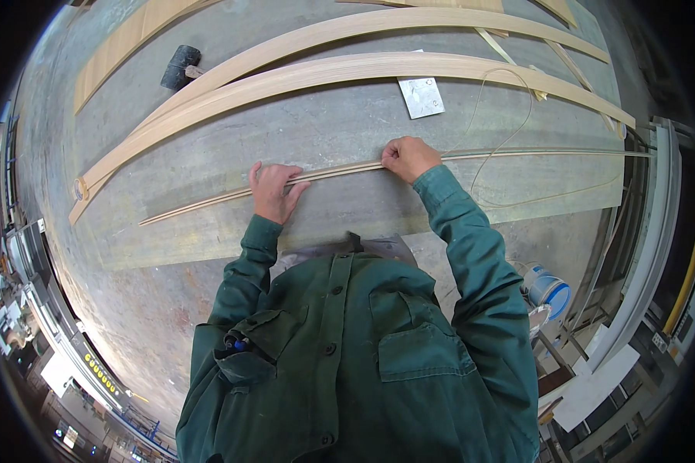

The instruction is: The worker is applying adhesive tape to thin wooden strips on a workbench in a factory.

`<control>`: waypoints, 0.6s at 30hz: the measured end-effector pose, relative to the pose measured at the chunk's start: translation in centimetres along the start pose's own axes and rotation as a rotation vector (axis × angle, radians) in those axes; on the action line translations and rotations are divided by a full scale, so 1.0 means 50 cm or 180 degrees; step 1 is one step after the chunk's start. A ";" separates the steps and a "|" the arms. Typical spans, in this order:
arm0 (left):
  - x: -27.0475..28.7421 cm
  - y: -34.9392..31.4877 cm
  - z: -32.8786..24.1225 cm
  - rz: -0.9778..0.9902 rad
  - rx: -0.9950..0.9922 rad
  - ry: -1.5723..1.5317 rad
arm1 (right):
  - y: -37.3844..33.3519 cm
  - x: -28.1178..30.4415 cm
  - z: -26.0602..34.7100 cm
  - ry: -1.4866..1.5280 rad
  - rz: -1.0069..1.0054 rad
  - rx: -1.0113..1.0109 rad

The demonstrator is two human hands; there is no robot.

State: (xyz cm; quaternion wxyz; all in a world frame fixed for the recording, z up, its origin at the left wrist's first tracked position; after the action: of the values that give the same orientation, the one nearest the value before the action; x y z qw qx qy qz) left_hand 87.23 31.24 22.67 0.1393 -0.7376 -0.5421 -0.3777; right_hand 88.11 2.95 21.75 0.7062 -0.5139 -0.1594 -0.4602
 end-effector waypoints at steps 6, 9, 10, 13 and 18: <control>0.005 -0.008 0.003 -0.0089 -0.0003 0.0094 | -0.003 0.003 0.006 0.0020 -0.0018 0.0007; 0.004 -0.010 0.005 -0.0110 -0.0010 0.0114 | -0.003 0.001 0.005 0.0054 -0.0006 0.0040; 0.004 -0.010 0.005 -0.0113 -0.0009 0.0115 | -0.004 0.001 0.005 0.0053 -0.0006 0.0043; 0.010 -0.009 -0.001 -0.0137 -0.0052 0.0201 | -0.002 -0.002 0.002 0.0014 -0.0024 0.0044; 0.027 -0.017 0.016 -0.0196 0.0133 0.0346 | 0.001 -0.001 0.001 0.0018 -0.0028 0.0017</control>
State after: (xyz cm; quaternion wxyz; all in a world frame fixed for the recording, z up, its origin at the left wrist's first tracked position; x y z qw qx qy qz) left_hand 86.93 33.00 22.93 0.1723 -0.6959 -0.5640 -0.4099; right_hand 88.13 2.99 21.71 0.7059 -0.5100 -0.1609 -0.4644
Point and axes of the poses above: each hand's wrist, its own y-axis towards the middle knuckle, its own x-axis out of the back of the hand, z = x × y, the point moved 6 cm from there along y, towards the middle knuckle, and after that the axes turned 7 degrees about -y, right-handed, at the moved point
